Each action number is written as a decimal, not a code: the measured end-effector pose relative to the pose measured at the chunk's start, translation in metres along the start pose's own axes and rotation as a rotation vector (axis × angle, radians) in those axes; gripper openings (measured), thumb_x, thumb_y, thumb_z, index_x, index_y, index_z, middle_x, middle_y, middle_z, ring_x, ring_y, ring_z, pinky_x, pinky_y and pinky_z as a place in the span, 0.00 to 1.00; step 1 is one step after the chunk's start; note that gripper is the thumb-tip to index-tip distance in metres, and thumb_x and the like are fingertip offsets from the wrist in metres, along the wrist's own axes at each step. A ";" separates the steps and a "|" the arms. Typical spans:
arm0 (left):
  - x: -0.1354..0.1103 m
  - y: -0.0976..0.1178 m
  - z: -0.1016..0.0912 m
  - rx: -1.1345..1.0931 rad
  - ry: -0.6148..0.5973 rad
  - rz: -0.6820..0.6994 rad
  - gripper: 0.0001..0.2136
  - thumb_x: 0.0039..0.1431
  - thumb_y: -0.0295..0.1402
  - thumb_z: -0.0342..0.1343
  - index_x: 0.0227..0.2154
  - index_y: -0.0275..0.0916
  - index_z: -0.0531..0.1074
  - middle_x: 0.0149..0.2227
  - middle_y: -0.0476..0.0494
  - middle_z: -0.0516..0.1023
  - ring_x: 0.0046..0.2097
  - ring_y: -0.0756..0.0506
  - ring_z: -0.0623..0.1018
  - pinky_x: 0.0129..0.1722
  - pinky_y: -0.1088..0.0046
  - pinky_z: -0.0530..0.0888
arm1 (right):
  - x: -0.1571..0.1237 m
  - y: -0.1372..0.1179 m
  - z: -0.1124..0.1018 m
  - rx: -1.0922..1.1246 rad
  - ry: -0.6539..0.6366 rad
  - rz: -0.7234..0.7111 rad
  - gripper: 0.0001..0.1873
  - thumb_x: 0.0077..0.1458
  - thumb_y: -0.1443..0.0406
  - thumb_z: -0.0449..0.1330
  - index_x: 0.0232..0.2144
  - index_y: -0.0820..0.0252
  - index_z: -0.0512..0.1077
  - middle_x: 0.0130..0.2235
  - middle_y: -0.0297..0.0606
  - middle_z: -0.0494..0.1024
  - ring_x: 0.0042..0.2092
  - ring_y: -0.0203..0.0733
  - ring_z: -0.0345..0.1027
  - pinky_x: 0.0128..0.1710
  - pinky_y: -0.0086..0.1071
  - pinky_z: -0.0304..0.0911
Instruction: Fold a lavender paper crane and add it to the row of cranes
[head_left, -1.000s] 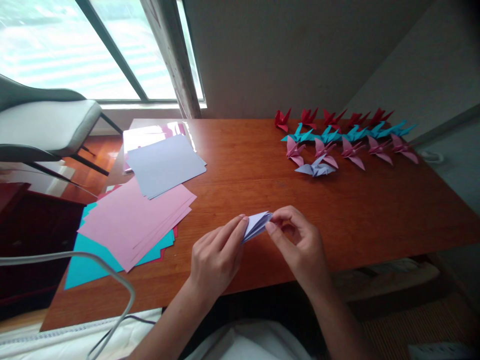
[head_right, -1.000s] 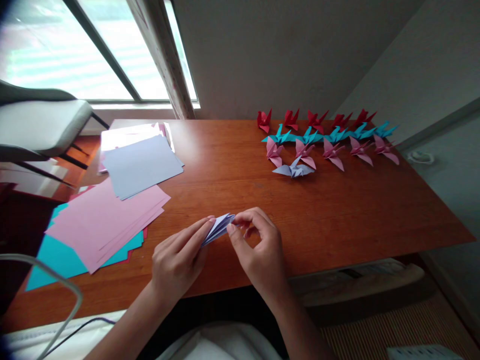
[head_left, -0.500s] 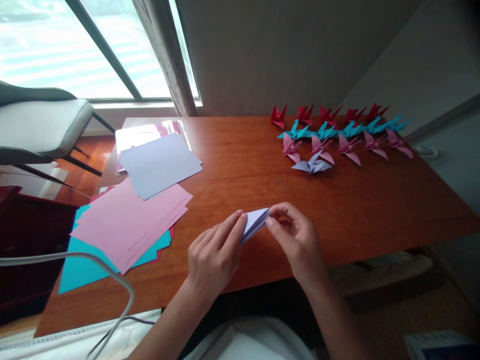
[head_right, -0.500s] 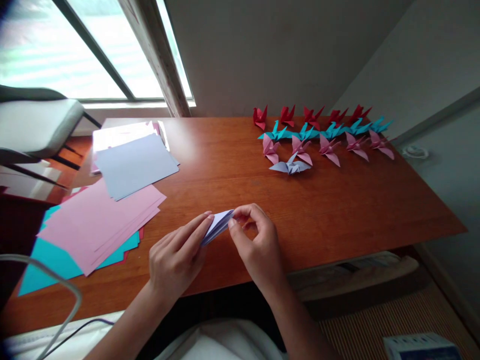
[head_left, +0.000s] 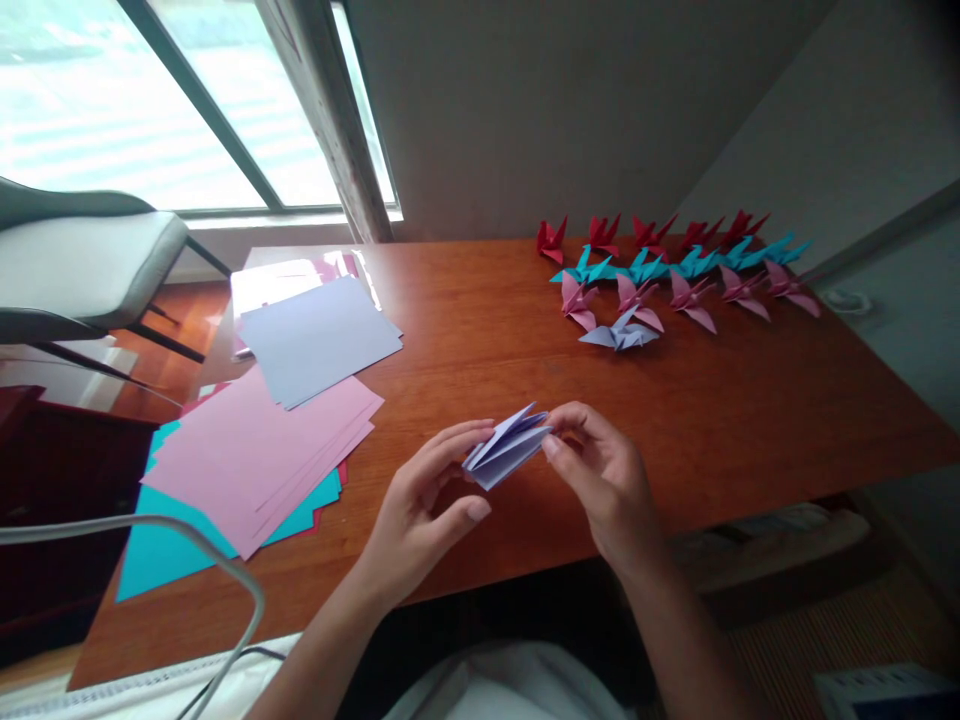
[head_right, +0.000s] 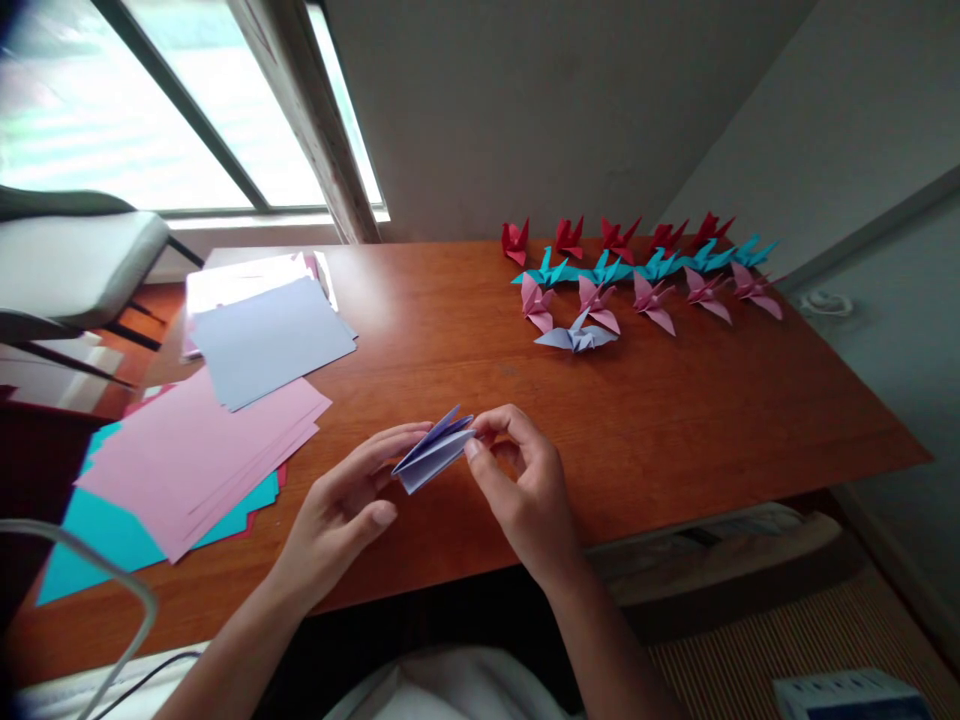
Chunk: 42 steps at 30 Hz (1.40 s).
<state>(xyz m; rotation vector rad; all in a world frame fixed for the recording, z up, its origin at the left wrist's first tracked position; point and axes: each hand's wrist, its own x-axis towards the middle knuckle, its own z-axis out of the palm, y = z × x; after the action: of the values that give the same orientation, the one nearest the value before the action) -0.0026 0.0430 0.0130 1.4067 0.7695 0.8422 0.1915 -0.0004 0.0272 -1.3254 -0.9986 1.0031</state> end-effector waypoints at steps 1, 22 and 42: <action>0.000 0.000 -0.001 -0.062 0.008 -0.038 0.20 0.63 0.46 0.58 0.52 0.40 0.78 0.59 0.33 0.75 0.61 0.34 0.73 0.55 0.60 0.75 | 0.000 -0.002 0.000 -0.001 -0.012 -0.005 0.02 0.61 0.63 0.60 0.36 0.54 0.71 0.36 0.35 0.72 0.38 0.41 0.67 0.39 0.33 0.64; 0.002 0.001 -0.007 -0.521 -0.018 -0.483 0.15 0.51 0.32 0.72 0.41 0.37 0.76 0.30 0.49 0.79 0.26 0.54 0.75 0.23 0.84 0.71 | 0.003 -0.010 -0.002 -0.093 -0.140 -0.162 0.03 0.60 0.68 0.59 0.34 0.54 0.71 0.36 0.35 0.72 0.38 0.40 0.68 0.36 0.32 0.65; 0.006 0.001 0.000 -0.364 0.097 -0.393 0.14 0.48 0.31 0.73 0.32 0.35 0.73 0.30 0.48 0.80 0.30 0.52 0.76 0.28 0.82 0.74 | 0.004 -0.017 -0.004 -0.228 -0.020 -0.258 0.06 0.58 0.69 0.64 0.37 0.54 0.78 0.45 0.39 0.75 0.47 0.42 0.72 0.39 0.33 0.68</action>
<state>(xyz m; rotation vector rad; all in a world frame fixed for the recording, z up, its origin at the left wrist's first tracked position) -0.0001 0.0482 0.0146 0.8612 0.8802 0.7010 0.1970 0.0025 0.0445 -1.3308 -1.2922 0.7242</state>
